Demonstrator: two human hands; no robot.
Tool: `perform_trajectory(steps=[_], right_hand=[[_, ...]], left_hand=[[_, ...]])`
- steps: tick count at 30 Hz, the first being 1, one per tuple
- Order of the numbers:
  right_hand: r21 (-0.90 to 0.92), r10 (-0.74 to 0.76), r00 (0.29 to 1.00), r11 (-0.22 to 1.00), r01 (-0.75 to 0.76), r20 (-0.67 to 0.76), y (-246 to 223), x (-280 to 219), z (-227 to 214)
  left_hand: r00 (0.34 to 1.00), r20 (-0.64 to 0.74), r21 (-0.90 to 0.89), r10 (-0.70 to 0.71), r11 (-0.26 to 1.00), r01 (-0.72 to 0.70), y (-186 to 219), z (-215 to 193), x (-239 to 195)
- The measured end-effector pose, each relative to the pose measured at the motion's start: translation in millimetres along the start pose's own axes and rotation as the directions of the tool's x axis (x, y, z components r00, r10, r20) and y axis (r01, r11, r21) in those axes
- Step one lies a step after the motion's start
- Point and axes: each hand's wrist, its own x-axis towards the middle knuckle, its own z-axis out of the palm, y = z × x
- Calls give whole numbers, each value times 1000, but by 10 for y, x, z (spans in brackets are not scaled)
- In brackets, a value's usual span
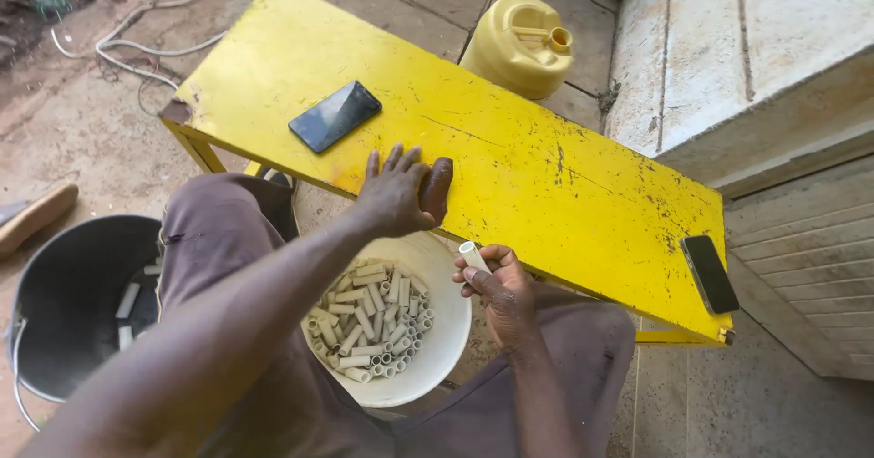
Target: The person sits on the ground and smooths small white cylindrical pieces using a sanding block. They pick up pieces from a white bucket, rub them against the block, and place them into a black bucket. The person also moves a phone on the yellow table to clear space for sanding.
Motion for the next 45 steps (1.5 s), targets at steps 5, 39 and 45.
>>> perform_trajectory(steps=[5, 39, 45], right_hand=[[-54, -30, 999, 998, 29, -24, 78, 37, -36], [-504, 157, 969, 832, -234, -191, -169, -397, 424], [-579, 223, 968, 777, -248, -115, -371, -336, 392]], left_hand=[[986, -164, -80, -8, 997, -5, 30, 496, -40], [856, 447, 63, -260, 964, 259, -808, 1707, -1212], [795, 500, 68, -343, 931, 359, -1275, 2643, -1082]])
